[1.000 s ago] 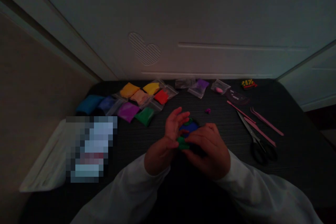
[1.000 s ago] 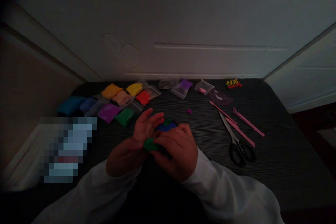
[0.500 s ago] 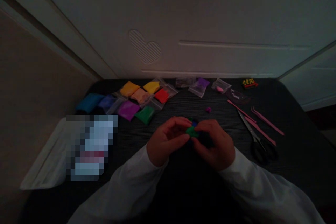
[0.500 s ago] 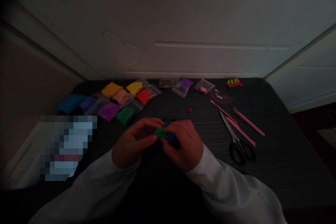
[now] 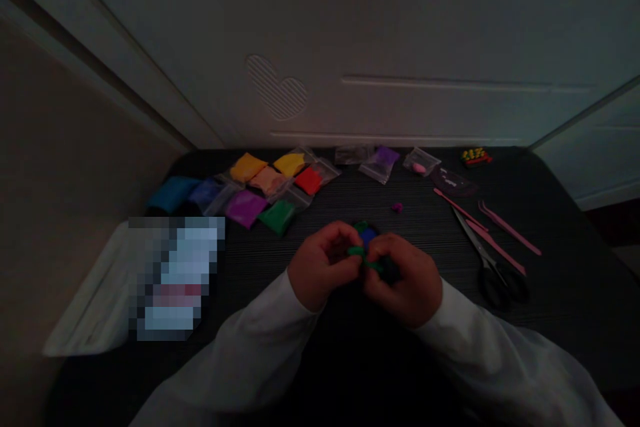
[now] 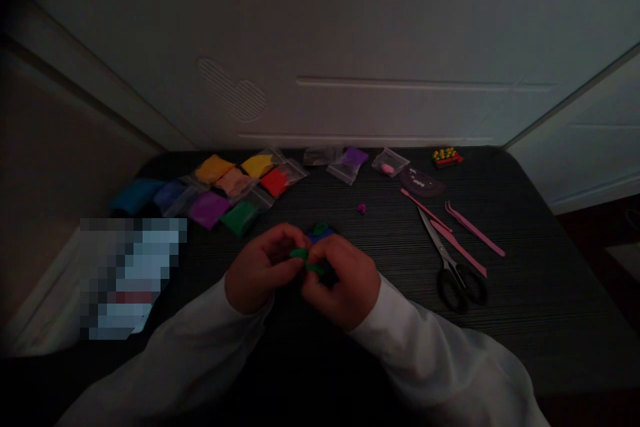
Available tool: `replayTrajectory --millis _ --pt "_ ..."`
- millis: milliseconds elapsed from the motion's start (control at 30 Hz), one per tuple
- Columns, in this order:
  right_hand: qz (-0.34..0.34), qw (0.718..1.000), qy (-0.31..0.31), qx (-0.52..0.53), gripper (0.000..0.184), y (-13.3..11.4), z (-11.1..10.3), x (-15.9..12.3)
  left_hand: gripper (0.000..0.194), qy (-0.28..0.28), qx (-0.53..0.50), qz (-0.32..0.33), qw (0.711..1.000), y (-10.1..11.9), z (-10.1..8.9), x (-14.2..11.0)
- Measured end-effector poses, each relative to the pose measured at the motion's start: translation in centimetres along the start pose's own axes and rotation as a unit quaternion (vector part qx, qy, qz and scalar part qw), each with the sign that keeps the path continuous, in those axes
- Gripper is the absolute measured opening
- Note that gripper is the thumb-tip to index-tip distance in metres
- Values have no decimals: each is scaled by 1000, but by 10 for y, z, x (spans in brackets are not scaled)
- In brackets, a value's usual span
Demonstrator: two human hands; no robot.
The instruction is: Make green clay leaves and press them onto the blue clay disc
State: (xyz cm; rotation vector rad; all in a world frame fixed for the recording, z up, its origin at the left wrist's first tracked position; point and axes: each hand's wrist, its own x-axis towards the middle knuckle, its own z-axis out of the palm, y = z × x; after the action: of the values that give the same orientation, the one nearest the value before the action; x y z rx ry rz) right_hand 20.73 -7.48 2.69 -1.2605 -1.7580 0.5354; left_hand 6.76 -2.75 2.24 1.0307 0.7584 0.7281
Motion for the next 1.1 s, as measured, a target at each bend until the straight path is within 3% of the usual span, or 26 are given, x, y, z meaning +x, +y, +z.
replayTrajectory --millis 133,267,367,467,633,767,867,933,1100 --pt "59 992 -17 110 16 2 -4 -2 17 26 -46 32 998 -5 -9 4" --pt "86 979 30 182 17 9 -6 -5 21 83 -80 70 991 -6 -17 10" --pt "82 984 47 149 21 13 -8 -4 21 78 -85 65 991 -5 -17 10" --pt "55 996 16 71 24 16 -8 -1 20 58 -80 54 994 -7 -13 7" --pt "39 999 -10 34 38 14 -7 1 23 67 -47 49 995 -7 -9 5" --pt "44 999 3 10 25 13 -6 -1 21 59 -4 39 997 -4 -5 3" --pt "90 994 -8 61 24 13 -7 -2 20 67 19 46 997 -3 -5 3" --pt "146 977 -11 156 24 13 -7 -3 21 96 23 63 993 -4 -9 5" --pt "222 889 11 400 27 14 -12 -1 25 209 -65 93 971 -6 -28 19"
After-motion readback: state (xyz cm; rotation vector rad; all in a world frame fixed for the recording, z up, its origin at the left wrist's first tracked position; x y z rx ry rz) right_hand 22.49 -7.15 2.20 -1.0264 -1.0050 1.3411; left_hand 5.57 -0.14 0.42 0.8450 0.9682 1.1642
